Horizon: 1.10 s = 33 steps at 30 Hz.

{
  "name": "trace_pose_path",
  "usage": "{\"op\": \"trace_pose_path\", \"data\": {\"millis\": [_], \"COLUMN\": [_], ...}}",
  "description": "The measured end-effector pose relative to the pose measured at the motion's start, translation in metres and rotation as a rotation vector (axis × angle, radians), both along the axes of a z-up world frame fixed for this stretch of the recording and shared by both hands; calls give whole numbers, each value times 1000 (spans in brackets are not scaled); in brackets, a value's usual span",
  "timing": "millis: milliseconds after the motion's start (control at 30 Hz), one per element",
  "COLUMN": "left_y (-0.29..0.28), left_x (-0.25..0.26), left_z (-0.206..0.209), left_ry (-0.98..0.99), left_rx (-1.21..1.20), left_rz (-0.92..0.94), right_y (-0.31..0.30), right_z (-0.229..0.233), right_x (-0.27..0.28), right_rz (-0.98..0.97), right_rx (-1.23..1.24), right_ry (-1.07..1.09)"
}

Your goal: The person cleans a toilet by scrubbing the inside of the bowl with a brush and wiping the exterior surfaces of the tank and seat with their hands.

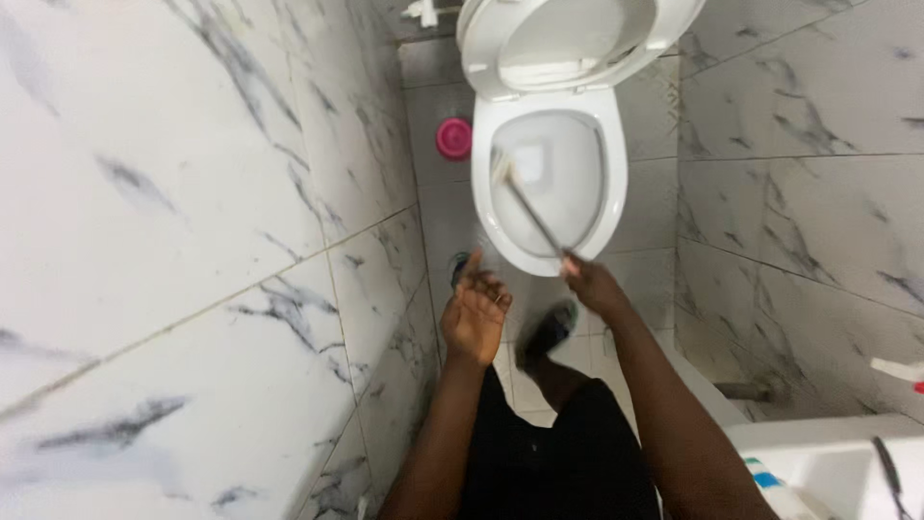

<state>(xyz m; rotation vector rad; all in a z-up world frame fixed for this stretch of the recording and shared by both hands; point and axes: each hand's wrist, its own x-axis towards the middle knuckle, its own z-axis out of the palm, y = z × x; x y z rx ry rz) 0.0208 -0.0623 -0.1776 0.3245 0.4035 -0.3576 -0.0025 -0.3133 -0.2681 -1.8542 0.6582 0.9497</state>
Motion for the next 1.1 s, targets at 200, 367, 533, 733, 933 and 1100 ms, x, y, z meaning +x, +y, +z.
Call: {"op": "trace_pose_path", "data": {"millis": [200,367,533,733,933,1100], "left_y": [-8,-23,-28,-22,-23,-28], "left_x": [16,18,3,9,30,37], "left_z": [-54,-121,-183,-216,-233,-245], "left_ry": [-120,-103,-34,-92,-108,-170], "left_rx": [41,32,-1,-32,-38,16], "left_rz": [54,123,208,228,237,229], "right_y": [37,65,50,86,28,6], "right_z": [-38,-46,-70,-59,-34,-105], "right_x": [68,18,36,35,28,89], "right_rz": [-724,-140,-704,-161,659,707], "right_rx": [326,-54,177,-209,-548,-617], "right_ry": [-78,-350,-105,-105,99,39]}}
